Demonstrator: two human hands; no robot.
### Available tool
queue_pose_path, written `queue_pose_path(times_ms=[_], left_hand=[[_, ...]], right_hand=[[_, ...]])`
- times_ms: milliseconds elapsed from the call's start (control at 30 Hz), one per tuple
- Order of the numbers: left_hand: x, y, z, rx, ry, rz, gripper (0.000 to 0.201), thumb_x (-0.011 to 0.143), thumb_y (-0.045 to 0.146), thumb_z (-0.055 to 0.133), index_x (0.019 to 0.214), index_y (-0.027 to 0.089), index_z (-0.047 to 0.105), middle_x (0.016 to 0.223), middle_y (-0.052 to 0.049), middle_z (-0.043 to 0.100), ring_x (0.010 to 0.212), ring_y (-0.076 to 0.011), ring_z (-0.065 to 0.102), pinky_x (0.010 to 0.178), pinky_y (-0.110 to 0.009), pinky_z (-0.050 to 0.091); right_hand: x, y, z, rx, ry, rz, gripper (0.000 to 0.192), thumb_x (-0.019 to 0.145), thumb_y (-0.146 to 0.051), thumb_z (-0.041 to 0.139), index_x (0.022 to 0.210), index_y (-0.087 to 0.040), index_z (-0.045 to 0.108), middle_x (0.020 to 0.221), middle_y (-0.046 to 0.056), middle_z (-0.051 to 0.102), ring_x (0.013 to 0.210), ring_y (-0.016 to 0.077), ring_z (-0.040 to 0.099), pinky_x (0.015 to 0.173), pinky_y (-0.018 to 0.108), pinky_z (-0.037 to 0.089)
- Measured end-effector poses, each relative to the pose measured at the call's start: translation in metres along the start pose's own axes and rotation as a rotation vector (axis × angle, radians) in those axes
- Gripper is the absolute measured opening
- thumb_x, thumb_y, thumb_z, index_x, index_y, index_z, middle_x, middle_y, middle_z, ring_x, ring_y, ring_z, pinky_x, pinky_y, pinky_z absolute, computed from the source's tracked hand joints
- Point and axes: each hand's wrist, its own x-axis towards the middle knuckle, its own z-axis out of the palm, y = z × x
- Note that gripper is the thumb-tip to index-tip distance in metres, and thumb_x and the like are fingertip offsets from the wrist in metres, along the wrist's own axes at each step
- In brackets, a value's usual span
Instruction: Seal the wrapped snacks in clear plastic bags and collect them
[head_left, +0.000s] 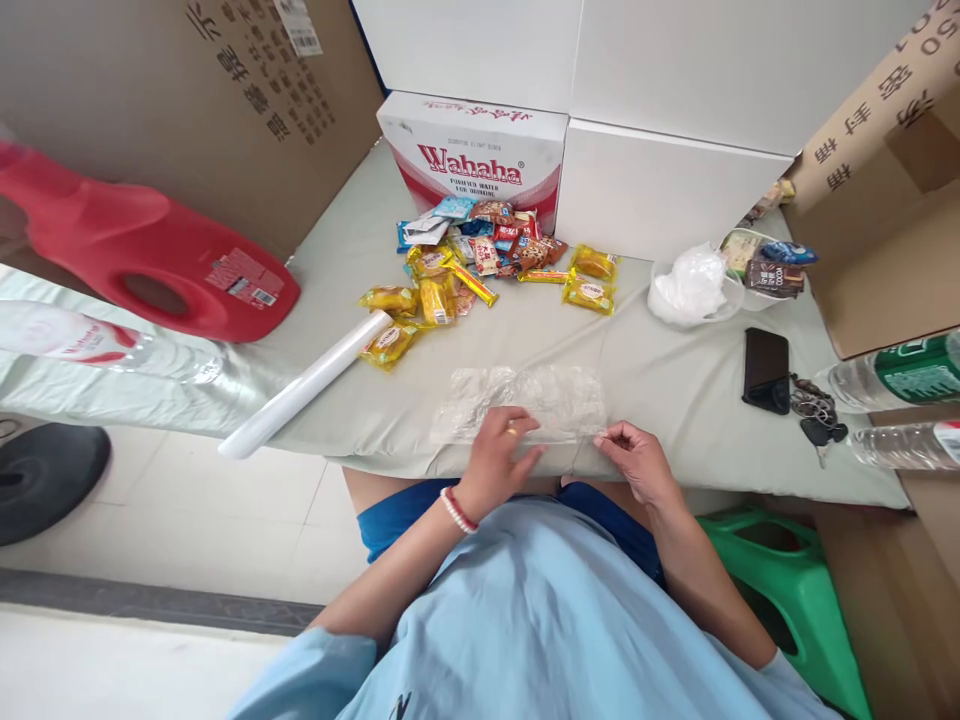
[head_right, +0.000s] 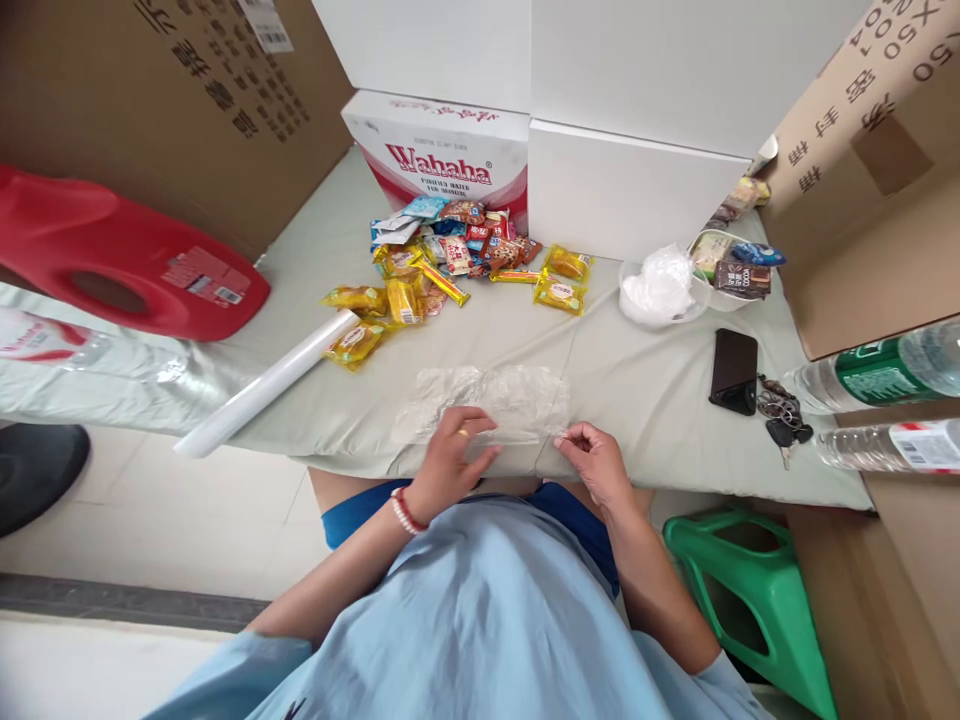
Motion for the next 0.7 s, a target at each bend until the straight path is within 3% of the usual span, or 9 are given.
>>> queue_pose_path(times_ms=[67,167,267,400,567,700], left_hand=[[0.012,0.003,0.025,0.020,-0.153,0.071,0.037,0.092,0.038,0.073,0.124,0.022,0.067,0.125,-0.013,0.066,0.115,-0.0294,0.060,0.098,-0.047,0.050],[0.021,0.000,0.052,0.004,-0.271,0.077,0.020,0.094,0.032,0.070,0.110,0.021,0.073,0.109,-0.011,0.071,0.103,-0.0270,0.062,0.090,-0.043,0.050],[0.020,-0.006,0.063,-0.081,-0.233,0.035,0.015,0.098,0.026,0.062,0.091,0.021,0.074,0.091,-0.007,0.071,0.092,-0.0224,0.063,0.085,-0.039,0.049],[0.016,-0.011,0.060,-0.196,-0.146,0.052,0.017,0.101,0.030,0.061,0.096,0.021,0.075,0.093,-0.007,0.073,0.091,-0.0207,0.064,0.085,-0.037,0.051],[0.013,-0.012,0.060,-0.196,-0.072,0.102,0.018,0.101,0.029,0.059,0.101,0.022,0.076,0.096,-0.008,0.073,0.092,-0.0204,0.065,0.084,-0.038,0.054],[0.010,-0.012,0.061,-0.141,-0.012,0.196,0.017,0.101,0.023,0.060,0.102,0.022,0.076,0.096,-0.008,0.073,0.091,-0.0199,0.063,0.082,-0.037,0.054]], right_hand=[[-0.003,-0.001,0.001,0.005,-0.037,-0.015,0.049,0.061,-0.061,0.090,0.070,-0.020,0.063,0.061,-0.003,0.054,0.054,0.0096,0.037,0.049,0.024,0.029],[-0.010,-0.003,0.000,0.004,-0.070,-0.029,0.049,0.062,-0.060,0.090,0.071,-0.020,0.064,0.064,-0.004,0.055,0.055,0.0086,0.037,0.048,0.023,0.028],[-0.014,-0.003,-0.005,0.047,-0.066,0.027,0.051,0.066,-0.066,0.086,0.076,-0.019,0.069,0.066,-0.003,0.057,0.053,0.0074,0.034,0.044,0.022,0.024],[-0.010,-0.005,-0.014,0.137,0.010,0.114,0.061,0.064,-0.075,0.081,0.084,-0.018,0.073,0.078,0.003,0.066,0.050,0.0065,0.035,0.039,0.021,0.021],[0.001,-0.011,-0.013,0.101,-0.007,0.169,0.065,0.064,-0.079,0.079,0.076,-0.016,0.073,0.072,0.007,0.069,0.047,0.0065,0.040,0.037,0.020,0.023],[0.004,-0.012,-0.008,0.105,-0.024,0.151,0.061,0.058,-0.073,0.085,0.075,-0.016,0.070,0.071,0.003,0.067,0.047,0.0053,0.039,0.037,0.019,0.024]])
